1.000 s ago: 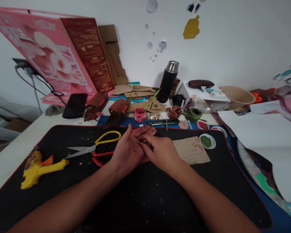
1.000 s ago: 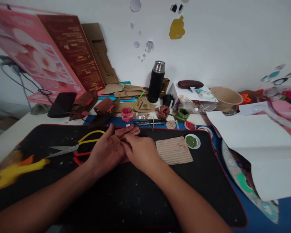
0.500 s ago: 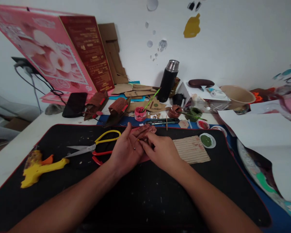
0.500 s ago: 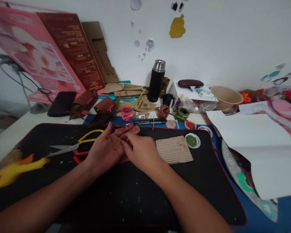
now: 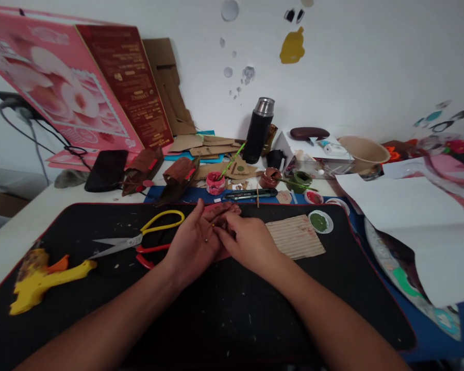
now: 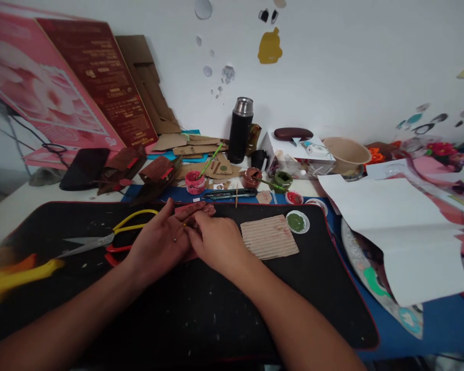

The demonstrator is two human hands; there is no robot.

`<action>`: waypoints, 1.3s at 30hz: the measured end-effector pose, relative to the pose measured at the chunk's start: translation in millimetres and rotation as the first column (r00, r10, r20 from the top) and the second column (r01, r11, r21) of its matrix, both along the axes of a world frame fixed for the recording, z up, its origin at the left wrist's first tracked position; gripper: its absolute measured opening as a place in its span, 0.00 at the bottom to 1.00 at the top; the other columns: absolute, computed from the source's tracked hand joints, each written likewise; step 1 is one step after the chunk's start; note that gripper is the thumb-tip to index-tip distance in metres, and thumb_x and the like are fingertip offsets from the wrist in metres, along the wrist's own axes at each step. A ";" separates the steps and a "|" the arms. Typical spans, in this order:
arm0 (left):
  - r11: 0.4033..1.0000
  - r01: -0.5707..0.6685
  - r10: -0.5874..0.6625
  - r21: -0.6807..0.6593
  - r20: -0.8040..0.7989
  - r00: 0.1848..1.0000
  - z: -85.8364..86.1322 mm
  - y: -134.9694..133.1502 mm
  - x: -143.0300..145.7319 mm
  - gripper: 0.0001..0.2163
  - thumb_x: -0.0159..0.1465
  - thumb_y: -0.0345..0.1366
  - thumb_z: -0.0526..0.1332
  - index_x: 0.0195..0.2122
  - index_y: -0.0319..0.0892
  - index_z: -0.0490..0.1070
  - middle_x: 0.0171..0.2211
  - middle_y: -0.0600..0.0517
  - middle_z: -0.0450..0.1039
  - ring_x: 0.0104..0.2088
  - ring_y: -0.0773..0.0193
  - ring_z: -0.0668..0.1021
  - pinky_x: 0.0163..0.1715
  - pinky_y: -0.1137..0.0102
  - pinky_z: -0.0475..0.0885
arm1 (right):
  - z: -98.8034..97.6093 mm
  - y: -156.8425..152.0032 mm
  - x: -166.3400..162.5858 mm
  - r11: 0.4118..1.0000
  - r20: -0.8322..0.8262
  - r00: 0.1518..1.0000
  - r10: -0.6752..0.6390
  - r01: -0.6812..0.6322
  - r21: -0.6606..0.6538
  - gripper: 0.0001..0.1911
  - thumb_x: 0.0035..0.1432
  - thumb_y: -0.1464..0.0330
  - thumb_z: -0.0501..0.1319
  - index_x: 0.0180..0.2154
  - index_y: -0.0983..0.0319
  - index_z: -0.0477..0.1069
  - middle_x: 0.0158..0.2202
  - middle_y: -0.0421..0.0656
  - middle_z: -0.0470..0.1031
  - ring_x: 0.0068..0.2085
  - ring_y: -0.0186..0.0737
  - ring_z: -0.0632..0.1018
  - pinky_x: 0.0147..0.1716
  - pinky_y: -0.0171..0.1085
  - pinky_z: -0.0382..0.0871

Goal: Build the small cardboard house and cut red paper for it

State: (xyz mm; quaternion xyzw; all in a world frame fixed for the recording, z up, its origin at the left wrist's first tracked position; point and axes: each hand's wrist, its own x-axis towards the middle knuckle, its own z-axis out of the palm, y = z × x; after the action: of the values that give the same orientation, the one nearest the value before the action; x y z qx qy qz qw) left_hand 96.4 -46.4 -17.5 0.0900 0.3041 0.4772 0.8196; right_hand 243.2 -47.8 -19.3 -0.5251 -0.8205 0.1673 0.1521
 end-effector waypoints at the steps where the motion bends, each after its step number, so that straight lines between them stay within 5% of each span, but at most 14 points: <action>1: 1.000 0.003 -0.003 0.001 0.002 1.000 -0.1 0.0 0.2 0.26 0.76 0.48 0.49 0.45 0.33 0.80 0.46 0.36 0.82 0.54 0.50 0.81 0.59 0.60 0.73 | -0.5 0.2 0.0 1.000 -0.003 1.000 -0.005 0.005 0.002 0.07 0.68 0.63 0.62 0.42 0.59 0.74 0.32 0.41 0.82 0.32 0.42 0.81 0.28 0.37 0.60; 20: 0.999 0.053 -0.053 -0.003 0.039 0.998 -2.6 -2.3 -0.3 0.23 0.76 0.48 0.51 0.51 0.36 0.78 0.48 0.38 0.82 0.51 0.49 0.82 0.57 0.56 0.74 | -3.3 2.3 -0.1 0.999 -0.040 0.999 -0.032 0.030 -0.037 0.08 0.68 0.63 0.63 0.39 0.60 0.74 0.29 0.42 0.80 0.30 0.41 0.79 0.26 0.37 0.58; 31: 0.995 -0.054 0.053 -0.083 -0.011 0.999 -2.7 8.7 1.6 0.24 0.77 0.42 0.47 0.42 0.32 0.79 0.40 0.36 0.83 0.47 0.51 0.84 0.54 0.58 0.77 | -1.0 14.0 -5.8 0.999 0.006 0.999 -0.033 0.034 -0.040 0.07 0.67 0.63 0.64 0.38 0.60 0.76 0.30 0.42 0.81 0.31 0.41 0.79 0.27 0.37 0.58; 39: 0.985 -0.104 0.100 -0.136 -0.039 0.994 -1.3 13.4 -0.9 0.17 0.75 0.33 0.49 0.49 0.33 0.78 0.38 0.40 0.84 0.39 0.57 0.86 0.43 0.66 0.83 | 6.0 6.4 18.7 0.998 -0.347 0.937 -0.038 0.021 -0.052 0.11 0.71 0.61 0.61 0.41 0.61 0.77 0.30 0.38 0.79 0.31 0.35 0.76 0.32 0.33 0.63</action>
State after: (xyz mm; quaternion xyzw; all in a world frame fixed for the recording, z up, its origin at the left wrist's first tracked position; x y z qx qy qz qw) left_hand 95.5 -33.0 -18.8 0.0248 0.3535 0.4949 0.7934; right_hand 262.0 -41.4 -13.3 -0.5031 -0.7684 0.2746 0.2848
